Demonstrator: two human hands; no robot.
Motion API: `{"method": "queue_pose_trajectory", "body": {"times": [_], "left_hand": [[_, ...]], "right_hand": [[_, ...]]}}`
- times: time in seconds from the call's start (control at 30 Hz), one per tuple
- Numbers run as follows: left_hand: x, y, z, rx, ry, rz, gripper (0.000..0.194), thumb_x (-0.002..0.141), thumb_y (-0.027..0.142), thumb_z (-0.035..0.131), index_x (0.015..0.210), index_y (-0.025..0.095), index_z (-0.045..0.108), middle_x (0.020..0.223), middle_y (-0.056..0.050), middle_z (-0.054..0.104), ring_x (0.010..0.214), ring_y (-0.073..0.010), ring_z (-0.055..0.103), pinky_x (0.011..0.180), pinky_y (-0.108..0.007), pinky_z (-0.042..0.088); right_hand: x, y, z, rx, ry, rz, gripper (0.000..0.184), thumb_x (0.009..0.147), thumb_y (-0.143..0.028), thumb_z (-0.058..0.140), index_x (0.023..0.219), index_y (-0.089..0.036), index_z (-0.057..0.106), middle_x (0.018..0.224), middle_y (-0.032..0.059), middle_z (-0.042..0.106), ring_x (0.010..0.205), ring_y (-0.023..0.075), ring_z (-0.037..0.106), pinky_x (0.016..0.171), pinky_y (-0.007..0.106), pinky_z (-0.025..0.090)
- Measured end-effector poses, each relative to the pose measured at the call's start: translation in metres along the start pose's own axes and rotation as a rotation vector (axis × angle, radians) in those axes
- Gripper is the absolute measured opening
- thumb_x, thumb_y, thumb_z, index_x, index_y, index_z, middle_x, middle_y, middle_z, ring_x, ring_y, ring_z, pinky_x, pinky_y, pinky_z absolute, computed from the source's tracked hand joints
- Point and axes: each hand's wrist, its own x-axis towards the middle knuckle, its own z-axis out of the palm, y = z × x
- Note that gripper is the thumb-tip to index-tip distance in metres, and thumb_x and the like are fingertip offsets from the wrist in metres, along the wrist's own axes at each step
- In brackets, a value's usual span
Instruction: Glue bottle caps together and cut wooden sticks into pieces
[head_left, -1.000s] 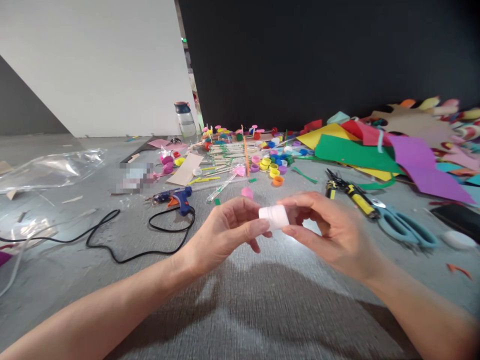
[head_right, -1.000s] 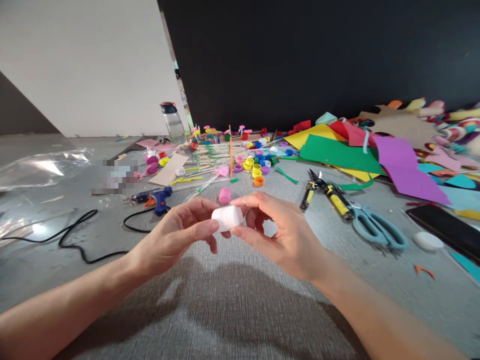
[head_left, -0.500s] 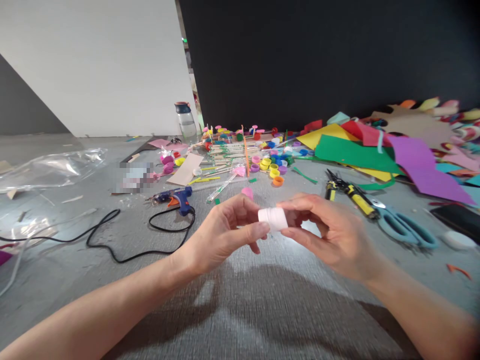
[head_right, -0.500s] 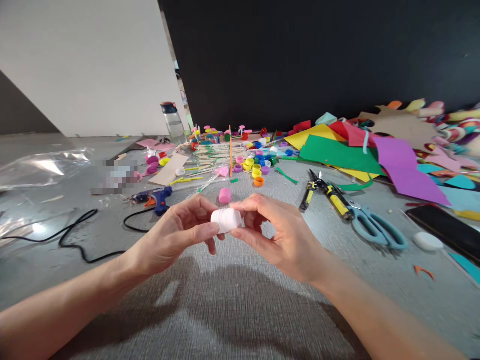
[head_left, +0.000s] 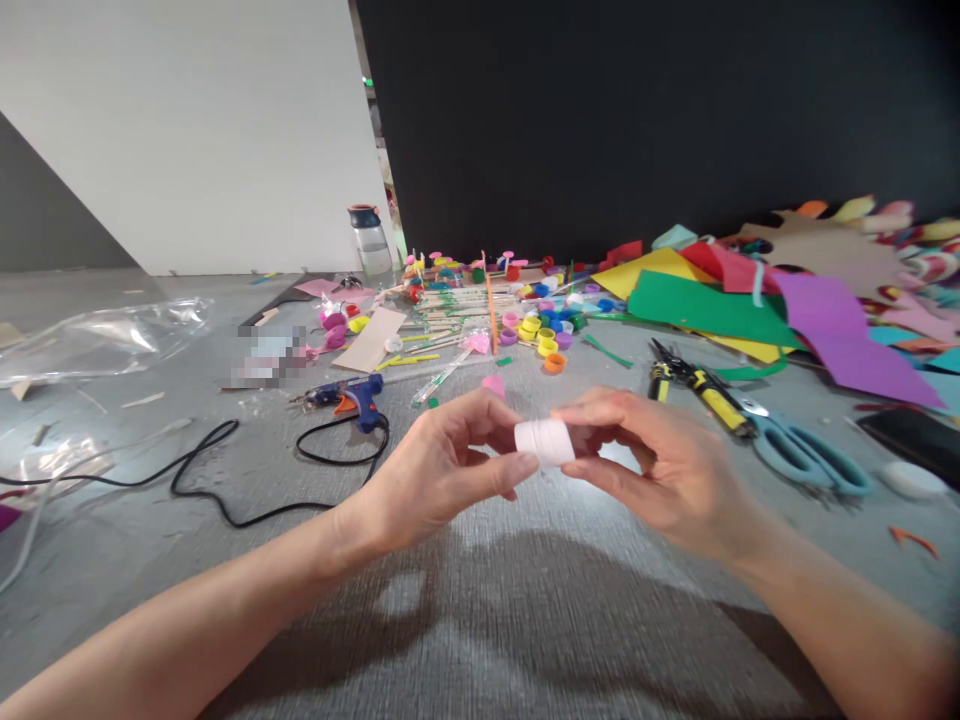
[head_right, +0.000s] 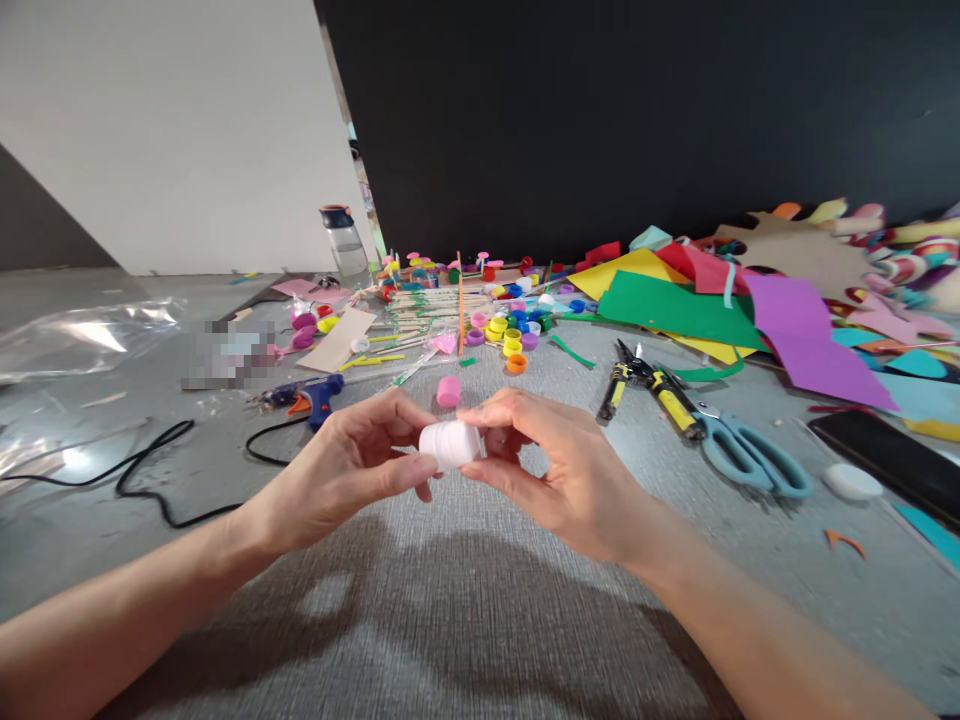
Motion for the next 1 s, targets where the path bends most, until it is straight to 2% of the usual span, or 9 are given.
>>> {"method": "queue_pose_trajectory", "body": {"times": [0.33,0.4,0.5,0.6,0.67,0.8,0.9,1.0], "left_hand": [[-0.002,0.003,-0.002,0.159,0.026,0.015,0.023,0.087,0.035,0.072,0.098,0.015,0.065,0.093,-0.004,0.066,0.078,-0.013,0.062,0.069,-0.027,0.053],[-0.001,0.003,-0.001,0.179,0.039,0.037,0.023,0.089,0.035,0.07,0.101,0.015,0.065,0.096,-0.006,0.068,0.083,-0.015,0.063,0.072,-0.028,0.053],[0.0,0.002,0.0,0.166,0.061,0.041,0.033,0.092,0.041,0.066,0.112,0.015,0.063,0.107,-0.01,0.069,0.093,-0.0189,0.064,0.074,-0.03,0.052],[0.0,-0.002,0.003,0.181,0.1,0.048,0.042,0.088,0.045,0.071,0.118,0.017,0.062,0.111,-0.01,0.07,0.101,-0.0221,0.065,0.078,-0.032,0.052],[0.001,-0.006,0.007,0.225,0.141,0.056,0.041,0.085,0.044,0.074,0.115,0.018,0.063,0.111,-0.009,0.07,0.104,-0.023,0.065,0.08,-0.033,0.051],[0.002,-0.015,0.013,0.297,0.223,0.078,0.035,0.083,0.038,0.076,0.109,0.019,0.063,0.105,-0.007,0.072,0.099,-0.0216,0.066,0.077,-0.032,0.052],[0.003,-0.017,0.013,0.346,0.222,0.085,0.03,0.085,0.034,0.074,0.109,0.019,0.064,0.1,-0.005,0.072,0.091,-0.0189,0.066,0.074,-0.031,0.052],[0.004,-0.016,0.011,0.411,0.226,0.087,0.02,0.09,0.03,0.067,0.107,0.019,0.067,0.099,-0.004,0.073,0.086,-0.0163,0.065,0.073,-0.03,0.051]], "right_hand": [[0.001,0.001,-0.001,0.02,-0.021,0.016,0.021,0.095,-0.025,0.066,0.116,-0.027,0.061,0.104,0.0036,0.066,0.085,0.018,0.063,0.071,0.035,0.054],[0.002,0.002,0.001,0.009,0.003,0.032,0.02,0.095,-0.027,0.066,0.114,-0.028,0.062,0.101,0.0029,0.066,0.082,0.0176,0.063,0.07,0.034,0.054],[0.002,0.005,0.006,-0.021,0.076,0.037,0.022,0.093,-0.029,0.069,0.114,-0.027,0.061,0.09,0.0002,0.064,0.074,0.016,0.061,0.065,0.032,0.053],[0.001,0.008,0.013,-0.087,0.14,0.024,0.025,0.091,-0.029,0.071,0.112,-0.026,0.058,0.083,-0.0021,0.061,0.067,0.0139,0.059,0.061,0.03,0.051],[0.0,0.01,0.018,-0.185,0.165,0.002,0.024,0.091,-0.028,0.07,0.11,-0.026,0.056,0.082,-0.002,0.061,0.066,0.0142,0.059,0.06,0.03,0.05],[-0.002,0.013,0.026,-0.356,0.19,-0.06,0.022,0.093,-0.025,0.065,0.11,-0.024,0.053,0.093,0.0026,0.065,0.069,0.0164,0.062,0.062,0.033,0.051],[-0.001,0.015,0.027,-0.39,0.17,-0.061,0.02,0.094,-0.027,0.065,0.109,-0.024,0.052,0.091,0.0021,0.065,0.067,0.0162,0.062,0.061,0.032,0.05],[0.001,0.015,0.023,-0.373,0.125,-0.03,0.027,0.093,-0.03,0.068,0.113,-0.024,0.052,0.091,0.0018,0.065,0.068,0.0162,0.061,0.062,0.031,0.049]]}}
